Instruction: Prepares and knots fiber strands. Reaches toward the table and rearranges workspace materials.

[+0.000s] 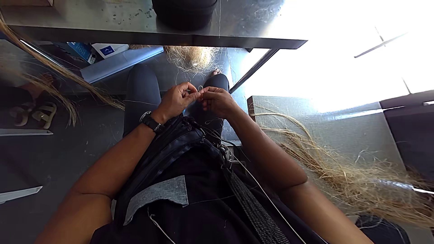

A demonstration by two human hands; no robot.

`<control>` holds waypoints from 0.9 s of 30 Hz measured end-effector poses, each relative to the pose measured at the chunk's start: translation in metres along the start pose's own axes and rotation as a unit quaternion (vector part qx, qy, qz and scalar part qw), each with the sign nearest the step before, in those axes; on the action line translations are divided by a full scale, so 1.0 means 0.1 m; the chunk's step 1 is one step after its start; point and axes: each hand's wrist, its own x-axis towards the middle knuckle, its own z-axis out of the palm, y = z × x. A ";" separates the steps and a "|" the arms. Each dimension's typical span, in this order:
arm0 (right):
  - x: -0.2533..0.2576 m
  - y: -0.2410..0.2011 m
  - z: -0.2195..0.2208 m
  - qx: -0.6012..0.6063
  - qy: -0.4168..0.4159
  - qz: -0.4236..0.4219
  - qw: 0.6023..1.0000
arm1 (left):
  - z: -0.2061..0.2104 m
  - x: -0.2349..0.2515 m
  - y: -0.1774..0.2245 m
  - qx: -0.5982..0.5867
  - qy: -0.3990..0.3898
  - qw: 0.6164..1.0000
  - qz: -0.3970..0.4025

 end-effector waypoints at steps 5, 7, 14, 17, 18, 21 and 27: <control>0.02 -0.02 -0.03 0.022 0.017 0.004 1.000 | 0.00 -0.02 -0.01 0.018 -0.020 0.999 0.033; 0.02 -0.02 -0.02 0.027 0.016 0.007 0.999 | 0.00 -0.02 -0.01 0.016 -0.016 0.999 0.040; 0.03 -0.01 -0.03 0.034 0.003 0.009 0.999 | -0.02 -0.03 -0.03 0.017 -0.034 0.998 0.043; 0.03 -0.02 -0.05 0.035 0.003 0.004 0.999 | -0.02 -0.04 -0.05 0.009 -0.040 0.998 0.049; 0.03 -0.02 -0.06 0.033 0.005 0.004 0.999 | -0.01 -0.04 -0.05 0.006 -0.037 0.998 0.049; 0.03 -0.02 -0.06 0.034 0.014 0.001 0.999 | -0.01 -0.04 -0.05 -0.003 -0.029 0.999 0.041; 0.04 -0.02 -0.07 0.030 0.042 -0.013 0.999 | -0.04 -0.05 -0.09 0.002 -0.042 0.998 0.041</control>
